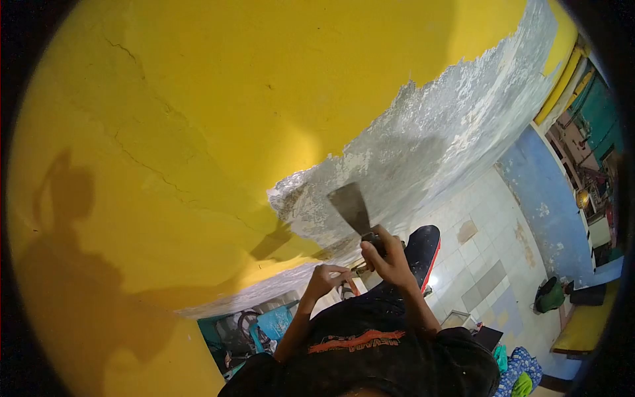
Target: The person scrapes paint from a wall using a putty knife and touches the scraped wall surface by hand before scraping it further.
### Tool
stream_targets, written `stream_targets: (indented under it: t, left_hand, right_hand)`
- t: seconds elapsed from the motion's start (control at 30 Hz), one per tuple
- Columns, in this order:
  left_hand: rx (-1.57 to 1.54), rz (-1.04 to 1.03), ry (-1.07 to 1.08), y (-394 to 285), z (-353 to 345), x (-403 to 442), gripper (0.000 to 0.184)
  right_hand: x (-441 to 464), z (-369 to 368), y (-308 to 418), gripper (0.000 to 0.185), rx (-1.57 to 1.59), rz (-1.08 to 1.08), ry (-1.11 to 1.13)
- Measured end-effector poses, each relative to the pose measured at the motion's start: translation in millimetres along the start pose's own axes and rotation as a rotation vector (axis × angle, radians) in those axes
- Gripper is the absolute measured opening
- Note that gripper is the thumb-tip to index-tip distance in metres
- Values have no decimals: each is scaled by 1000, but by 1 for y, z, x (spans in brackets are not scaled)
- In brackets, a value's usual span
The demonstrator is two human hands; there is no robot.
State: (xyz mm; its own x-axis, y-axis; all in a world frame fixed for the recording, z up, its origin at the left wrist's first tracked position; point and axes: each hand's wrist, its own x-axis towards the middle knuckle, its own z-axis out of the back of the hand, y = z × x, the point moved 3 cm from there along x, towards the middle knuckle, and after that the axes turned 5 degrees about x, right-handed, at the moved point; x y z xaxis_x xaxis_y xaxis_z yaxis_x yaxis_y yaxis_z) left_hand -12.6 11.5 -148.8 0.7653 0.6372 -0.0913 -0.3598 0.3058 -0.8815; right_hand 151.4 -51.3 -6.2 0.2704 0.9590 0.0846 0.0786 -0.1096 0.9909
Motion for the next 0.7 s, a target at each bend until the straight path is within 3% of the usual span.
stream_targets:
  t: [0.1, 0.17, 0.23, 0.27, 0.37, 0.47, 0.57, 0.7]
  left_hand:
    - [-21, 21, -128, -24, 18, 9, 19]
    - [-55, 1, -144, -39, 29, 13, 19]
    - [-252, 193, -310, -48, 39, 12, 23]
    - [-288, 204, -344, -58, 47, 13, 34]
    - [-838, -139, -378, -96, 60, 20, 59]
    - [-845, -300, -242, -138, 77, 24, 62]
    - [-637, -199, -156, -156, 86, 22, 59]
    - [-620, -116, -317, -162, 87, 16, 43]
  right_hand:
    - [5, -9, 8, 22, -196, 34, 48]
    - [6, -19, 12, 21, -82, 37, 122]
    - [7, -28, 11, 20, -41, 28, 160]
    - [8, -33, 11, 21, 61, -27, 164]
    - [12, -45, 18, 21, 190, -110, 160]
    - [16, -52, 21, 21, 219, -148, 190]
    - [18, -57, 15, 22, 218, -123, 258]
    - [9, -60, 2, 36, 483, -278, 289]
